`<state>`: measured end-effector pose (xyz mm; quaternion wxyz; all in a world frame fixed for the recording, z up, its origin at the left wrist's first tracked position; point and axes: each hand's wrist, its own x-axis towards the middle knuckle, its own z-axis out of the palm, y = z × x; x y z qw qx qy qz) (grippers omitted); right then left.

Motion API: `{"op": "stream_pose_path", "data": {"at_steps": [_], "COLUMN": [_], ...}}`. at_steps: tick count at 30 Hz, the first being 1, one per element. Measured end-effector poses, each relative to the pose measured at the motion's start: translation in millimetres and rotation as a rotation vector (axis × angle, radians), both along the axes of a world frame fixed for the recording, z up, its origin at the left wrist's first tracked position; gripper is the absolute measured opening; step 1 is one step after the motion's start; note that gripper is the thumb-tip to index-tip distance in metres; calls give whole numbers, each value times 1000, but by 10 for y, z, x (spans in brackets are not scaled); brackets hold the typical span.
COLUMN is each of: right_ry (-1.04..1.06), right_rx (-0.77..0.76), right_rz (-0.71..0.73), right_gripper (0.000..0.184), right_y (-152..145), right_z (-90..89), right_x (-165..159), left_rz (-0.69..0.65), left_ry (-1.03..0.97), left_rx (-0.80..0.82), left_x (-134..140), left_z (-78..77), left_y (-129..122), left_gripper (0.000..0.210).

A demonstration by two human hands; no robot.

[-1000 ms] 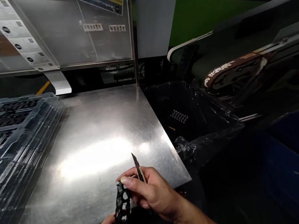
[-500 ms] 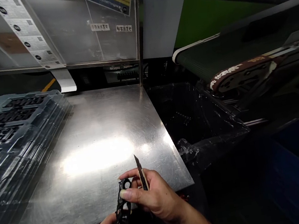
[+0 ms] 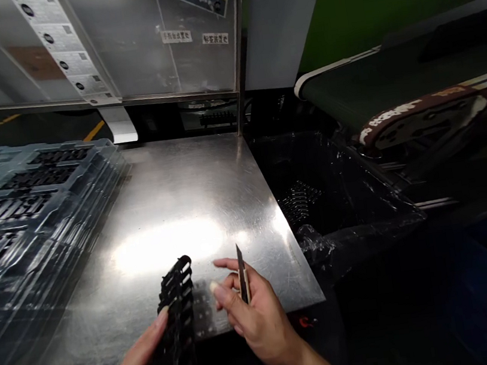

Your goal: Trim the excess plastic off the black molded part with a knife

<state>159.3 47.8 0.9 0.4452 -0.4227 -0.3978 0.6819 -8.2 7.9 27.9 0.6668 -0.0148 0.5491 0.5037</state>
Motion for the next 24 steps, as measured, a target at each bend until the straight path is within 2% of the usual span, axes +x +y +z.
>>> {"op": "stream_pose_path", "data": {"at_steps": [2,7,13,17,21,24], "right_ry": [6,103,17,-4,-68,-117], "right_rx": [19,68,115,97,-11,-90], "right_rz": [32,182,166,201,216,183], "right_gripper": [35,23,20,28,43,51], "right_y": [-88,-228,-198,-196,-203,-207], "right_z": [23,68,37,88,124,95], "right_x": [-56,-152,-190,-204,-222,-224], "left_rz": [95,109,116,110,77,60], "left_ry": [27,-36,-11,89,213,387], "left_rx": [11,-22,-7,78,177,248], "left_x": [-9,-4,13,15,38,31], "left_z": [32,29,-28,3,30,18], "left_y": [64,134,70,44,33,28], "left_gripper": [10,18,13,18,29,35]}}
